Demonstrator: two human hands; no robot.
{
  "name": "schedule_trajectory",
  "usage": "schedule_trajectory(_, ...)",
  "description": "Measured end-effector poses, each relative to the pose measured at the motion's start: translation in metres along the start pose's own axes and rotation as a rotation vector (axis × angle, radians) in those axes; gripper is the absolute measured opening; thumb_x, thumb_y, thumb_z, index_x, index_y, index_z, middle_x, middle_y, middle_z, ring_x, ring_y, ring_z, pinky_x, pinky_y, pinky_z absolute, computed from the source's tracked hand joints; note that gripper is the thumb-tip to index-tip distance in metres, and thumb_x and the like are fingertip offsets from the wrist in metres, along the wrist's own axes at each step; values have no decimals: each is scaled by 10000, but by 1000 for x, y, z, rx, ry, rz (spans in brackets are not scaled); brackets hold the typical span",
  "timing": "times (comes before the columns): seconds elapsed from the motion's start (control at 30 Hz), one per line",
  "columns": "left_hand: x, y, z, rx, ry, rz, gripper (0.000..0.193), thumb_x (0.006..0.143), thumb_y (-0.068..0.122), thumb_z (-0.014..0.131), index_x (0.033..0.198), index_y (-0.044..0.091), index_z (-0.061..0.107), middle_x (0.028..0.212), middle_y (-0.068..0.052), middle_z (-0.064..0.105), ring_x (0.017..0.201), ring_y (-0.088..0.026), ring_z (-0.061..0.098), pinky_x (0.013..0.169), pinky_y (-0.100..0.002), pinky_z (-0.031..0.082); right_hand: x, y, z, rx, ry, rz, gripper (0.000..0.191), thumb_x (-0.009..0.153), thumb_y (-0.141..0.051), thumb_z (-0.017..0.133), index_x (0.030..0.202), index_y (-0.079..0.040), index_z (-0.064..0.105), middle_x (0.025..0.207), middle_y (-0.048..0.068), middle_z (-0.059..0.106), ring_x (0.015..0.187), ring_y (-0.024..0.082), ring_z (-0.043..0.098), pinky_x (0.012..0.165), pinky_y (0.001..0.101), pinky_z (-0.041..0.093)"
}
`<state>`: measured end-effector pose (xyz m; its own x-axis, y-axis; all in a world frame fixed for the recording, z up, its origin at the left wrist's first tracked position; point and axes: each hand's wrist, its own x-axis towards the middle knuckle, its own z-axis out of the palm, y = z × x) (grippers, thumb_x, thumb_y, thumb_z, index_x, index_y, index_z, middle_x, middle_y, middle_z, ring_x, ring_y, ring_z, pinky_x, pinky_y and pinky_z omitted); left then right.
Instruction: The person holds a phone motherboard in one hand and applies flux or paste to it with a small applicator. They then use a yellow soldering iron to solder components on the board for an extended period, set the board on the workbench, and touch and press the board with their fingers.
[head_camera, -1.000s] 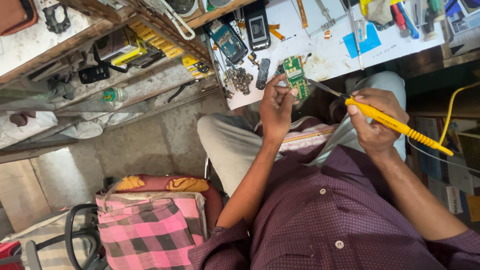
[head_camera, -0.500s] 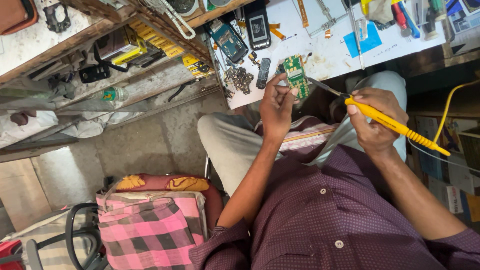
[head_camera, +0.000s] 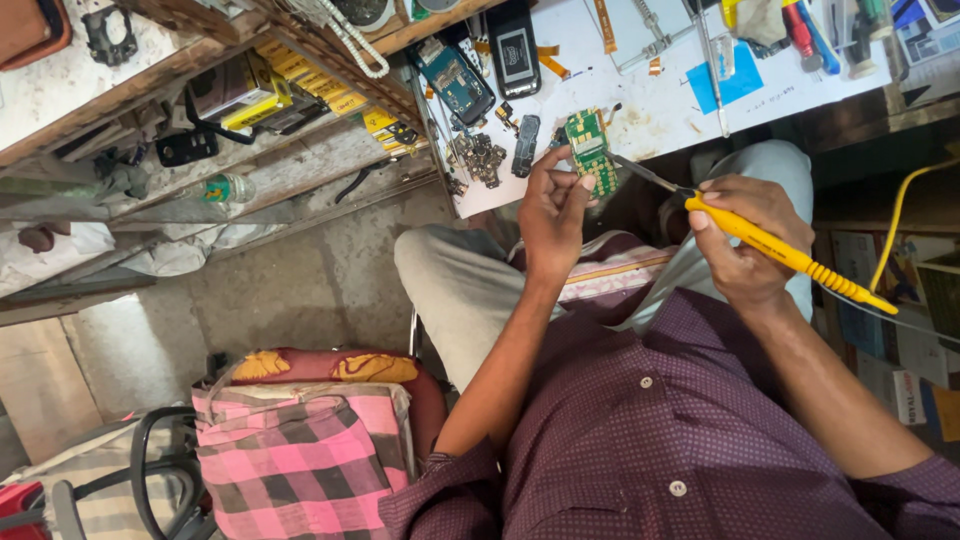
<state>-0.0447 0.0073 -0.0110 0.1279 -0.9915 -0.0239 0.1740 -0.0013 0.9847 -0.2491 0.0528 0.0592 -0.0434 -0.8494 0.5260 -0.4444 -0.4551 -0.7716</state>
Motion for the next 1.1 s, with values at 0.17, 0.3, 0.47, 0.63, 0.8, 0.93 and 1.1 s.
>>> schedule_trajectory(0.17,1,-2,0,-3,-3,-1,442,1005,20,658,1414,-37,500,907,-43,643,811,-73,630,746,-223,566,1,1,-1,4,-7,1,154,1010,-9,801,1115,-1,688,1074,177,723,1014,259,722,910,309,570)
schedule_trajectory(0.3,1,-3,0,-26,-7,8,451,1004,19,656,1420,-33,489,921,-36,634,827,-72,633,762,-222,571,3,1,0,7,-4,-6,160,1004,-10,802,1113,2,686,1071,174,725,1017,263,723,912,311,571)
schedule_trajectory(0.47,2,-4,-1,3,-10,19,444,1011,15,663,1421,-34,499,922,-36,632,831,-72,627,759,-212,548,3,1,0,-10,-18,-5,162,998,2,802,1113,1,688,1074,172,727,1018,267,723,914,315,572)
schedule_trajectory(0.63,2,-3,-1,4,-1,-4,454,1000,13,664,1418,-31,494,915,-34,637,831,-68,639,758,-204,544,4,2,2,-21,-21,-12,177,974,12,801,1108,1,687,1119,177,724,1011,268,721,911,327,576)
schedule_trajectory(0.8,3,-1,-1,-4,-6,11,444,1016,11,658,1428,-35,501,918,-26,622,832,-61,617,746,-204,535,3,0,2,-55,-47,-16,188,974,14,805,1117,-5,685,1116,182,726,1020,277,720,916,332,578)
schedule_trajectory(0.93,3,-1,-1,-1,-10,-8,446,1006,14,654,1419,-35,493,903,-22,634,809,-62,628,738,-202,540,4,-1,3,-56,-62,-62,192,983,20,805,1129,-8,684,1083,175,735,1041,286,726,939,343,585)
schedule_trajectory(1.1,3,-2,0,-34,-2,-17,451,1004,12,658,1421,-36,495,914,-16,617,837,-59,614,745,-198,530,6,-1,2,-60,-42,-65,193,976,23,806,1111,-7,672,1114,173,726,1017,282,728,912,335,586)
